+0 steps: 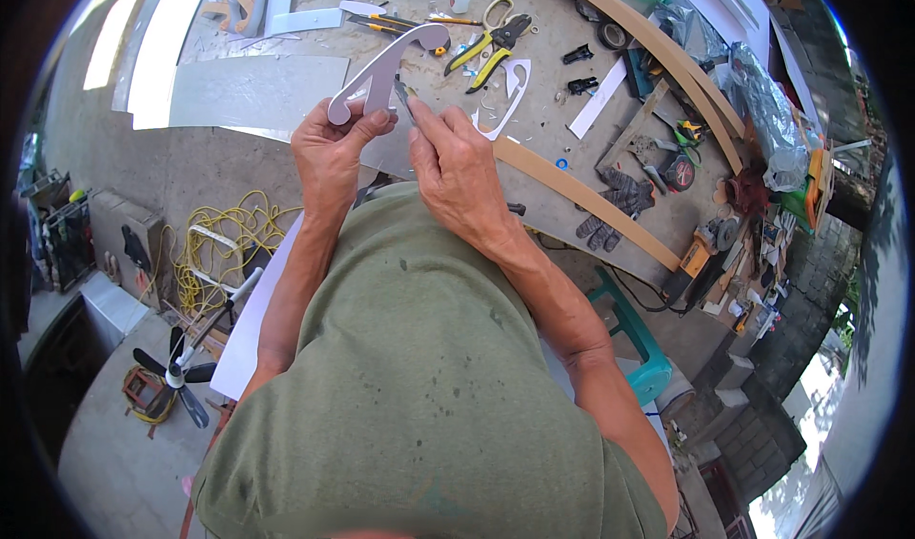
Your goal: Using a file to smooth the edges of a white plastic letter and checking the fit against a wooden base.
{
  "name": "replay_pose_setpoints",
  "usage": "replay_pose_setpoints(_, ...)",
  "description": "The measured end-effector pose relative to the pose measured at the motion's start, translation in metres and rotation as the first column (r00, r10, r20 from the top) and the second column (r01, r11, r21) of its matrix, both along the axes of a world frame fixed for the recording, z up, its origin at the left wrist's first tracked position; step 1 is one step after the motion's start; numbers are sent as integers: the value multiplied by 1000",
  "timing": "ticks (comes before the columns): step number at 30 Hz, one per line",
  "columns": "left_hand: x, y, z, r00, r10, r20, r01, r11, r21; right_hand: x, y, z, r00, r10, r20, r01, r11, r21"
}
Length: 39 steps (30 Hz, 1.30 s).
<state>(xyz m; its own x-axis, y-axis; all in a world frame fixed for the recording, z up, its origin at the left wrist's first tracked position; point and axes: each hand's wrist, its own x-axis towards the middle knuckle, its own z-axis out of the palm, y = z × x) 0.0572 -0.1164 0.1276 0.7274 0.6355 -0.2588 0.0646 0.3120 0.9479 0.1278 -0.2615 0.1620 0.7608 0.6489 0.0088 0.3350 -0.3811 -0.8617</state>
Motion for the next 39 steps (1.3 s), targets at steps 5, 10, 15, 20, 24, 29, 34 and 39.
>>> replay_pose_setpoints(5, 1, -4, -2, 995, -3, 98, -3, 998, 60, 8, 9, 1, 992, 21, 124, -10, 996, -88)
replay_pose_setpoints(10, -2, -1, -6, 999, -15, 29, 12, 994, 110, 20, 9, -22, 1000, 12, -14, -10, 994, 106)
replay_pose_setpoints(15, -3, -3, -11, 999, -6, 38, 2, 994, 105, 20, 4, -21, 907, -90, -411, 115, 993, 35)
replay_pose_setpoints(20, -2, -3, -11, 1000, -9, 23, 7, 993, 119, 22, -1, -37, 763, -40, -646, 132, 987, 95)
replay_pose_setpoints(24, -3, -1, -11, 999, -33, -35, 38, 987, 157, 19, 3, -33, 635, -33, -772, 296, 933, 203)
replay_pose_setpoints(29, -4, 0, -15, 998, -40, -38, 46, 979, 199, 17, 4, -32, 621, 0, -783, 273, 937, 217)
replay_pose_setpoints(34, -2, -3, -17, 1000, -4, -27, 10, 975, 222, 16, 7, -29, 556, -43, -830, 310, 937, 159)
replay_pose_setpoints(39, -2, -5, -20, 1000, 2, -11, 1, 967, 254, 10, 10, -27, 589, -85, -803, 314, 940, 131)
